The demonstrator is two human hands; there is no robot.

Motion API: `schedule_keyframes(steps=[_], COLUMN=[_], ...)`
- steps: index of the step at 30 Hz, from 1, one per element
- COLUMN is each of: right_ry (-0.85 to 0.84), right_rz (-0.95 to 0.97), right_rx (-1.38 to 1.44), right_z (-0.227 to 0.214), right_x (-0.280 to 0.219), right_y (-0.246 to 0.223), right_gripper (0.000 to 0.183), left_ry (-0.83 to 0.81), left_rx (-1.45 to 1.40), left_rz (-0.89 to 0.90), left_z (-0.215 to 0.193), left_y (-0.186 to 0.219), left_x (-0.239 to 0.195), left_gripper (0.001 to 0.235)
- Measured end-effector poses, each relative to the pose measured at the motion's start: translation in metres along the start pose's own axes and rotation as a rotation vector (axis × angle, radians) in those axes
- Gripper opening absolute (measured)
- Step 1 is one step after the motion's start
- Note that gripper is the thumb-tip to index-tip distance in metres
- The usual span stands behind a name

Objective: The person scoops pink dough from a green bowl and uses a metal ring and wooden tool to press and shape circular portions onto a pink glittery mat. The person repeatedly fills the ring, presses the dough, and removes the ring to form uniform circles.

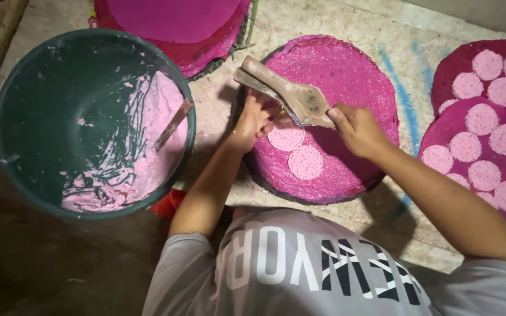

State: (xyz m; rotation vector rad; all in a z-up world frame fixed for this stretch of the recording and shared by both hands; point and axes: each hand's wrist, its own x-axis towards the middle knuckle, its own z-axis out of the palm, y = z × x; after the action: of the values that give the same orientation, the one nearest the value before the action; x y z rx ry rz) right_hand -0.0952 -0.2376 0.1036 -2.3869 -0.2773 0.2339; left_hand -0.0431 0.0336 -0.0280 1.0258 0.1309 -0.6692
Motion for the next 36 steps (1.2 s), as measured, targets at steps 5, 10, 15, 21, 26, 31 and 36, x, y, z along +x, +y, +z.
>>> schedule_keyframes(steps=[5, 10, 15, 21, 26, 31, 36], right_ry=[0.125, 0.253, 0.362, 0.490, 0.553, 0.600, 0.615], right_rz=[0.033, 0.058, 0.069, 0.096, 0.114, 0.088, 0.067], right_rx=[0.059, 0.218, 0.475, 0.686, 0.690, 0.724, 0.741], right_z=[0.021, 0.027, 0.037, 0.050, 0.047, 0.046, 0.042], right_x=[-0.003, -0.018, -0.047, -0.069, -0.086, -0.100, -0.101], right_y=[0.021, 0.033, 0.038, 0.045, 0.048, 0.054, 0.049], right_gripper=[0.057, 0.071, 0.078, 0.075, 0.076, 0.075, 0.077], left_ry=[0.077, 0.197, 0.332, 0.073, 0.025, 0.007, 0.012], left_rx=[0.129, 1.206, 1.374, 1.325, 1.405, 1.424, 1.469], left_rz=[0.045, 1.028, 0.524, 0.739, 0.575, 0.588, 0.427], left_z=[-0.001, 0.011, 0.025, 0.039, 0.042, 0.041, 0.052], left_y=[-0.020, -0.027, -0.020, 0.009, 0.014, 0.020, 0.072], left_x=[-0.025, -0.072, -0.095, -0.076, -0.064, -0.066, -0.046], left_gripper=[0.082, 0.058, 0.061, 0.104, 0.117, 0.121, 0.120])
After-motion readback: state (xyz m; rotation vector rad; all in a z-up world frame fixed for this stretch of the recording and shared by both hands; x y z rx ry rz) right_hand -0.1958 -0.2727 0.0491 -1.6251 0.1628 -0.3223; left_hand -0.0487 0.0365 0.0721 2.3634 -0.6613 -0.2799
